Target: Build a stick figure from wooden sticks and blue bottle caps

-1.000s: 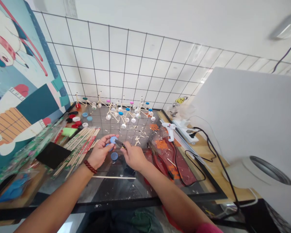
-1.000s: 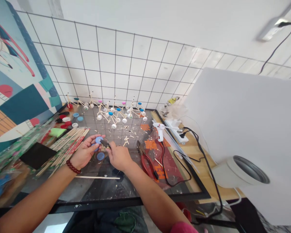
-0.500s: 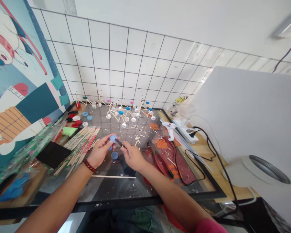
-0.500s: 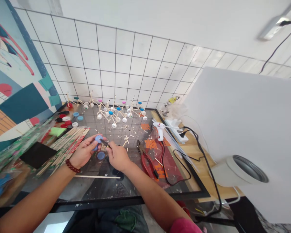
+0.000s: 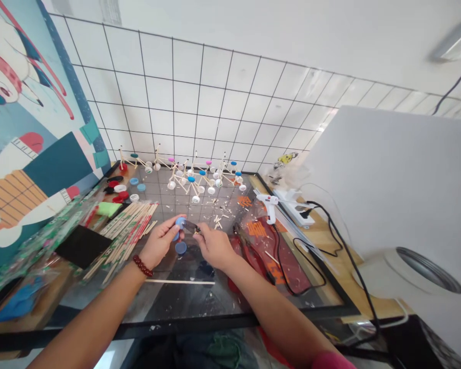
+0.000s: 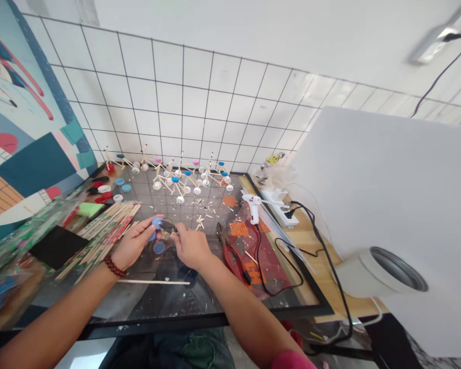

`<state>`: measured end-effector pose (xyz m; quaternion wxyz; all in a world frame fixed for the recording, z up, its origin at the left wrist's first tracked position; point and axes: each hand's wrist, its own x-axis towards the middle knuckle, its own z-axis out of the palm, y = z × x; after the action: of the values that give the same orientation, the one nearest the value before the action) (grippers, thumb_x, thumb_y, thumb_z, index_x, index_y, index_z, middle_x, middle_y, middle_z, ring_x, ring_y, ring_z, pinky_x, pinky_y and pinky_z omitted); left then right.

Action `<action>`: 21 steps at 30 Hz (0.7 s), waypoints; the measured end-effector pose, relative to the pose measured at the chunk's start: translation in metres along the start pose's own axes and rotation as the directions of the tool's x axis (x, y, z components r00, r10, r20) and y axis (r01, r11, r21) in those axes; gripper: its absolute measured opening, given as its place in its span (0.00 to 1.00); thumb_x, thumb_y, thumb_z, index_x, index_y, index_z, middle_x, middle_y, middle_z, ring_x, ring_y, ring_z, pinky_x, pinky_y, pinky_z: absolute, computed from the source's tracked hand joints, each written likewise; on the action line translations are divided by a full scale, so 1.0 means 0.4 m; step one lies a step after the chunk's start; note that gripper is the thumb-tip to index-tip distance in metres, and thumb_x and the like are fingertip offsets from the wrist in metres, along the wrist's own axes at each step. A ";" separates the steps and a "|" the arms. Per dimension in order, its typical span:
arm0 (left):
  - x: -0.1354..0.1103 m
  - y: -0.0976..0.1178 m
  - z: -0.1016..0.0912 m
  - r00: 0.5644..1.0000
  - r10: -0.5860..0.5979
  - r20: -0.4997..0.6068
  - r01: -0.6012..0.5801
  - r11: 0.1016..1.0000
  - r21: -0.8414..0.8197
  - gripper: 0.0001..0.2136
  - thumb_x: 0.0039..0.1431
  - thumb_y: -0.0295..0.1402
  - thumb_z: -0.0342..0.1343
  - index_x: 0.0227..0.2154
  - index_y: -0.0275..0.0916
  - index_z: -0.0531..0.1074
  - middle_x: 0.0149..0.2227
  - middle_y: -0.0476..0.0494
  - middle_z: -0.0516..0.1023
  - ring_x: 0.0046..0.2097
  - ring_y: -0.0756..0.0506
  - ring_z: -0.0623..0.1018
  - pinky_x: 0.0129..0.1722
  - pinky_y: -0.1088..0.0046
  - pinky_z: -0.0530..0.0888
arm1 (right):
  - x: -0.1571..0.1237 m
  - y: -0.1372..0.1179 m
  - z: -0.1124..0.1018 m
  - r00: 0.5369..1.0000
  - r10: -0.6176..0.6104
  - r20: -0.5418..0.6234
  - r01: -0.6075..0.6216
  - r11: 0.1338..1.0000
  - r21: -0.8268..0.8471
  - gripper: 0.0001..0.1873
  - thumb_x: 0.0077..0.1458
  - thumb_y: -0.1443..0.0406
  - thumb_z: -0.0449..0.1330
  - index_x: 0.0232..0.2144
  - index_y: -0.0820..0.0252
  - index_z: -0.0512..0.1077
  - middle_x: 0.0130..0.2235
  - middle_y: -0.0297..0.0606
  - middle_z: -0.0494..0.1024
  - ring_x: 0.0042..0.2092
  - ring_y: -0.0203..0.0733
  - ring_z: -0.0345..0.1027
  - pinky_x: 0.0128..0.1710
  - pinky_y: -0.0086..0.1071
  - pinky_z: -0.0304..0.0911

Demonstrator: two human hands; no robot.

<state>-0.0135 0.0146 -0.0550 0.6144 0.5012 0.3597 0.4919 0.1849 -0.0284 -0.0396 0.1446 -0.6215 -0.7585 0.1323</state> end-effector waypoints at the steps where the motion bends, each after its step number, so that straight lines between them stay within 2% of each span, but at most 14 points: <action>1: 0.000 -0.003 -0.001 1.000 -0.006 0.002 0.006 1.000 0.003 0.25 0.54 0.43 0.75 0.51 0.35 0.84 0.28 0.46 0.81 0.32 0.47 0.77 0.33 0.72 0.75 | 0.000 0.000 0.000 1.000 -0.007 0.003 0.007 1.000 -0.014 0.14 0.77 0.60 0.53 0.57 0.56 0.72 0.50 0.45 0.88 0.47 0.49 0.82 0.40 0.33 0.62; 3: 0.000 -0.007 -0.002 1.000 -0.025 0.009 0.025 1.000 -0.018 0.25 0.53 0.45 0.75 0.50 0.35 0.85 0.28 0.46 0.80 0.31 0.47 0.77 0.32 0.72 0.75 | 0.002 -0.001 0.002 1.000 -0.023 0.011 0.024 0.999 -0.037 0.14 0.77 0.60 0.53 0.57 0.57 0.72 0.50 0.46 0.87 0.47 0.49 0.82 0.40 0.33 0.62; 8: -0.003 0.005 0.006 0.999 -0.038 0.019 0.040 0.994 -0.099 0.22 0.51 0.45 0.77 0.44 0.34 0.84 0.28 0.46 0.80 0.30 0.48 0.76 0.32 0.73 0.75 | 0.006 -0.004 0.017 0.999 -0.048 -0.005 0.048 0.999 -0.011 0.14 0.77 0.62 0.53 0.58 0.59 0.72 0.43 0.44 0.88 0.43 0.47 0.82 0.37 0.32 0.60; 13: -0.009 0.022 0.013 0.998 -0.014 0.069 0.024 0.987 -0.159 0.23 0.54 0.45 0.76 0.48 0.37 0.82 0.29 0.49 0.79 0.30 0.47 0.78 0.31 0.72 0.74 | 0.004 -0.008 0.022 0.997 -0.066 -0.026 0.067 0.998 0.017 0.13 0.77 0.63 0.53 0.56 0.59 0.73 0.42 0.42 0.88 0.42 0.47 0.82 0.37 0.32 0.59; 18: -0.010 0.018 0.008 0.996 -0.002 0.093 0.016 0.988 -0.155 0.21 0.57 0.50 0.73 0.40 0.37 0.82 0.30 0.46 0.78 0.27 0.47 0.76 0.28 0.69 0.72 | -0.002 -0.012 0.009 0.996 -0.081 -0.036 0.080 0.997 -0.012 0.12 0.77 0.62 0.54 0.54 0.56 0.74 0.45 0.44 0.88 0.44 0.49 0.83 0.39 0.33 0.61; 21: -0.008 0.010 0.005 0.994 -0.005 0.108 0.020 0.990 -0.137 0.23 0.58 0.54 0.71 0.38 0.36 0.81 0.28 0.46 0.76 0.26 0.48 0.74 0.26 0.69 0.71 | -0.004 -0.014 0.006 0.996 -0.080 -0.028 0.079 0.996 -0.035 0.12 0.77 0.60 0.54 0.54 0.56 0.74 0.48 0.46 0.88 0.46 0.51 0.83 0.39 0.34 0.63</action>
<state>-0.0137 0.0110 -0.0508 0.6690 0.4810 0.2946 0.4840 0.1791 -0.0311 -0.0398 0.1505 -0.5950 -0.7826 0.1044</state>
